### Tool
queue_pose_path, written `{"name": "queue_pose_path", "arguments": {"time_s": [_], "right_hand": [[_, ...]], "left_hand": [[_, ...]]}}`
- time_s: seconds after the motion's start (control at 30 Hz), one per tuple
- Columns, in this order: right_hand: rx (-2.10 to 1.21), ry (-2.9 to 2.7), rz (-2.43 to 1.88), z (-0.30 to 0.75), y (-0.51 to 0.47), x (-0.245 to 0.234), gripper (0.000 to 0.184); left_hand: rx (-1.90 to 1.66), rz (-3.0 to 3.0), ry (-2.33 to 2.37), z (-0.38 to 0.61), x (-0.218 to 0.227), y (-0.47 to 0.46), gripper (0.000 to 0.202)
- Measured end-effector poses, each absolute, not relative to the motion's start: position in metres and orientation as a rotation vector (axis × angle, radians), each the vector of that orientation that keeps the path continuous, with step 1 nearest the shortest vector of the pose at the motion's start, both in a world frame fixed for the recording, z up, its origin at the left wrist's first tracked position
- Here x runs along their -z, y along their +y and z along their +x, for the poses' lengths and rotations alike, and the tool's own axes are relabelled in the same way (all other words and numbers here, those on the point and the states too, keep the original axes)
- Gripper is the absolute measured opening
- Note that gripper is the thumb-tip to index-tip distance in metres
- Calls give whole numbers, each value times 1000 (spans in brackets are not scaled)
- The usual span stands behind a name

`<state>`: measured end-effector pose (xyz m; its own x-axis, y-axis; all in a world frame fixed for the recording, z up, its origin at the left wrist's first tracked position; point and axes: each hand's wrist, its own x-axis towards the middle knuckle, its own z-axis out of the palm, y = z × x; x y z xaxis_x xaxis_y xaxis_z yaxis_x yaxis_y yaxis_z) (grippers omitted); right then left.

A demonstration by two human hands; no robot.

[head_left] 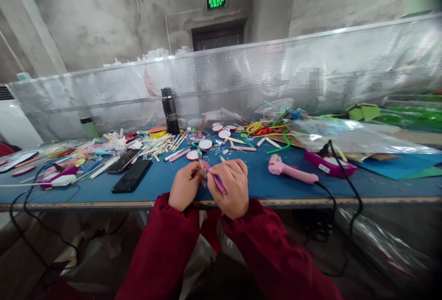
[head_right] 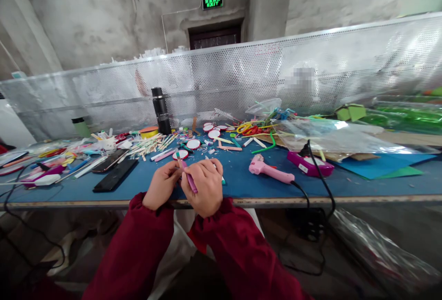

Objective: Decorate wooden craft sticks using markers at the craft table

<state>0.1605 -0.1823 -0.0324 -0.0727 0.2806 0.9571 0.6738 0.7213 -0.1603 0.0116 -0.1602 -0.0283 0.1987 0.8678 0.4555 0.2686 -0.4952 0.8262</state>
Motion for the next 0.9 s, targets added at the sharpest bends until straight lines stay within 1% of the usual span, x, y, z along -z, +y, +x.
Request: {"name": "queue_pose_path", "arguments": {"time_s": [0.33, 0.9], "right_hand": [[387, -1659, -776, 160, -182, 33, 6], [376, -1661, -771, 161, -182, 34, 6]], "left_hand": [[-1307, 1875, 1034, 12, 30, -159, 21], [-1307, 1866, 1027, 11, 31, -157, 18]]}}
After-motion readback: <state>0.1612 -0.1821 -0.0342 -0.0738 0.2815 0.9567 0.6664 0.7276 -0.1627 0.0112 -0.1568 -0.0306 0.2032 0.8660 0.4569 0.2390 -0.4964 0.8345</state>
